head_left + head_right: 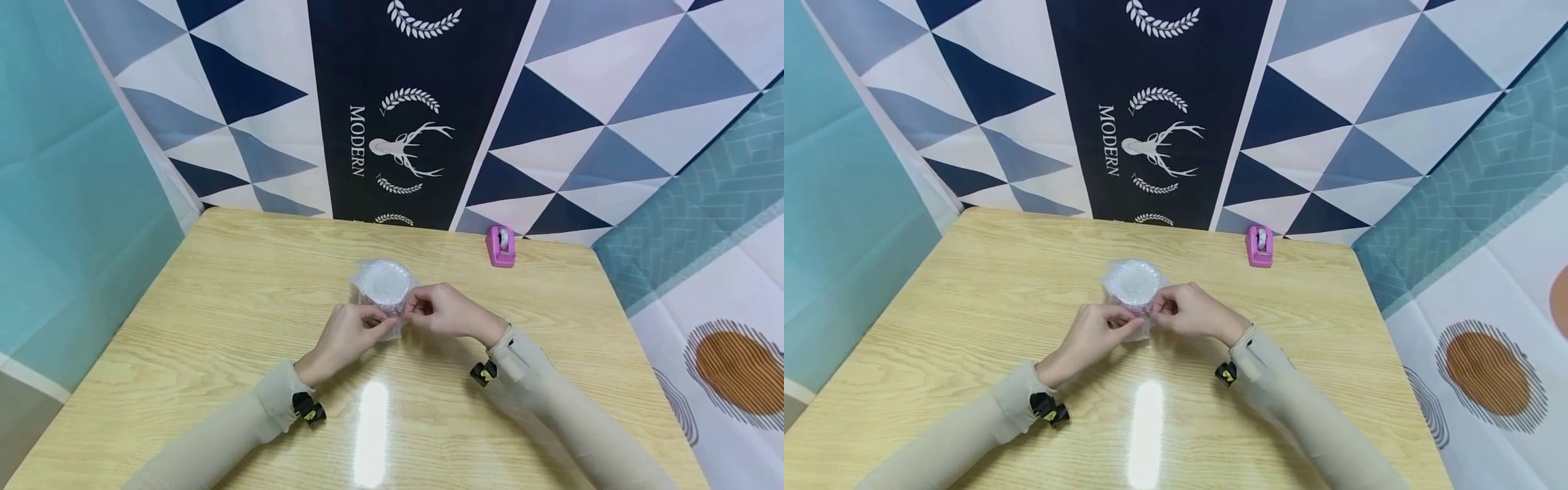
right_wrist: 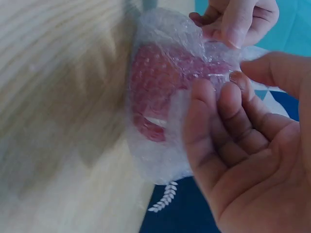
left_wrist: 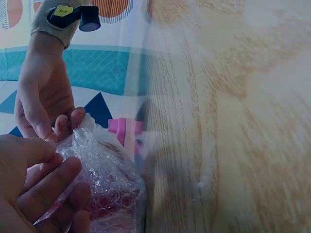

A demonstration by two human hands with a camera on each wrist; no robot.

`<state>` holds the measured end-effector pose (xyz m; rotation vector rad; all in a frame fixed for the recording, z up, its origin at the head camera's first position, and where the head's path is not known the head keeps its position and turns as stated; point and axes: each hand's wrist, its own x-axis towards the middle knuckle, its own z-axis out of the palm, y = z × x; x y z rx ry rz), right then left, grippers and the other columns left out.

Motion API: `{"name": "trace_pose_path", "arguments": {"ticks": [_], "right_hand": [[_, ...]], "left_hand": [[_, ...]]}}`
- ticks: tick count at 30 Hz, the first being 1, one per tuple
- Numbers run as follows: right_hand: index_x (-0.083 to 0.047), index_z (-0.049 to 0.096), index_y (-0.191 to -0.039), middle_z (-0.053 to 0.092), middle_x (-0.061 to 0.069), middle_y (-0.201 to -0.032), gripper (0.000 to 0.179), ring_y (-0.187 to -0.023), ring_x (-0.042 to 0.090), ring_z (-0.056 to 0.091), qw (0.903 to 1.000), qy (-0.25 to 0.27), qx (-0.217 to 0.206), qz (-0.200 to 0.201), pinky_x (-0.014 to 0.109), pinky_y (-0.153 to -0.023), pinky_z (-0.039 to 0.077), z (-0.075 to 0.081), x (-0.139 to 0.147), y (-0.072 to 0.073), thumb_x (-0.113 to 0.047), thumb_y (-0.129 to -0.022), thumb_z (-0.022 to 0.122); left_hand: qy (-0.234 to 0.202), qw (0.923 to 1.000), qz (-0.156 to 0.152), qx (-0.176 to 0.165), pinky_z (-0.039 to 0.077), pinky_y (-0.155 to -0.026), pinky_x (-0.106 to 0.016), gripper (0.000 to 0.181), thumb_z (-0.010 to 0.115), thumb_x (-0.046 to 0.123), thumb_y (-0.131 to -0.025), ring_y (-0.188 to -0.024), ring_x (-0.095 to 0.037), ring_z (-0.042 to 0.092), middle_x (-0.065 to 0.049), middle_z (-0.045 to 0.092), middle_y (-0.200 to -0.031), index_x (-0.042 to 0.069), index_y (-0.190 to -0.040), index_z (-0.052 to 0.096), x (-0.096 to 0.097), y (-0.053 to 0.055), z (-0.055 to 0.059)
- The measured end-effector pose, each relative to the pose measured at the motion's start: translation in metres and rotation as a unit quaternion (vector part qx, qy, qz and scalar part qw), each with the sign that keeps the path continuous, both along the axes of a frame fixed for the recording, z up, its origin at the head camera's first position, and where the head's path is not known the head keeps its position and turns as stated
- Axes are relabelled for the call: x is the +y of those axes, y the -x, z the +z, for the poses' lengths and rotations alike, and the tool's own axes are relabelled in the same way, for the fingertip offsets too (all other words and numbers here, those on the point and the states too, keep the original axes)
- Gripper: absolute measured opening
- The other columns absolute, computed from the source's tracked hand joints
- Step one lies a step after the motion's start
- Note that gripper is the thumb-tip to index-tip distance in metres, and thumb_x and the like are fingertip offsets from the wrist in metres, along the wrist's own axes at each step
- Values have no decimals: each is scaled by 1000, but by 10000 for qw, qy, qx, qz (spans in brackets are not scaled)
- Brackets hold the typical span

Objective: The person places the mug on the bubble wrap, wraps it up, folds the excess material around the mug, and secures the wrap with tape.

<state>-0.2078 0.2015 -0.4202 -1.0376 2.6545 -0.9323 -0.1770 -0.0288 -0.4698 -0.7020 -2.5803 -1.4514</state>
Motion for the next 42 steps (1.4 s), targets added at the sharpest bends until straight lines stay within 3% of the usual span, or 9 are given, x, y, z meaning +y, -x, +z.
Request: {"name": "trace_pose_path", "arguments": {"ticks": [7, 11, 15, 19, 23, 28, 36, 42], "right_hand": [[-15, 68, -85, 60, -7, -73, 9, -65, 5, 53, 9991, -308, 296, 39, 20, -60, 48, 5, -4, -5, -7, -90, 70], [-11, 71, -91, 61, 0, -88, 2, -77, 10, 56, 9920, -476, 1168, 21, 24, -70, 54, 7, -2, -15, -11, -90, 73], [-7, 73, -96, 62, 3, -96, 5, -85, 12, 59, 9814, -506, 1852, -40, 28, -78, 57, 5, 0, -19, -10, -92, 74], [-7, 72, -97, 67, 3, -98, 3, -87, 12, 63, 9856, -350, 1656, -7, 27, -80, 59, 1, 0, -16, -7, -95, 71], [-7, 73, -95, 67, 2, -93, 3, -79, 8, 61, 9893, -232, 1436, -92, 23, -71, 57, -1, -1, -11, -9, -95, 70], [-8, 73, -88, 65, 0, -85, 4, -69, 5, 55, 9912, -101, 1302, -195, 20, -61, 52, 0, -5, -7, -9, -92, 73], [-8, 73, -84, 66, 1, -83, 5, -68, 7, 57, 9903, -178, 1329, -356, 20, -61, 53, 0, -9, -5, -7, -89, 73], [-10, 77, -82, 67, -2, -79, 6, -69, 6, 59, 9926, -126, 1100, -504, 19, -62, 54, 5, -13, -1, -6, -87, 75]], "left_hand": [[-51, 10000, -15, -28, 54, -53, -21, 12, 78, 24, -92, -60, -2, 65, 1, 77, -80, 13, -90, 80, -1, -2, -4], [-15, 9998, -114, 189, 53, -53, -20, 12, 76, 22, -94, -60, -7, 65, -1, 77, -83, 10, -97, 79, -1, -6, -6], [180, 9968, -10, 774, 54, -59, -15, 13, 76, 18, -93, -67, -6, 69, -5, 79, -91, 9, -101, 79, 1, -8, -7], [199, 9947, 120, 997, 52, -56, -14, 14, 77, 17, -92, -62, 0, 65, -8, 80, -95, 7, -102, 79, 2, -7, -8], [50, 9971, 190, 733, 47, -47, -16, 15, 77, 18, -92, -51, 6, 54, -9, 79, -88, 5, -100, 80, 3, -6, -10], [-187, 9988, 234, 398, 44, -43, -19, 15, 78, 20, -92, -46, 4, 52, -6, 79, -81, 6, -94, 81, 3, -2, -12], [-397, 9987, 290, 129, 49, -48, -20, 11, 79, 19, -90, -53, 2, 59, -4, 79, -80, 8, -88, 81, 3, 0, -12], [-418, 9983, 399, -60, 48, -45, -21, 11, 82, 17, -86, -50, -1, 58, -3, 77, -73, 9, -80, 81, 2, 3, -7]]}}
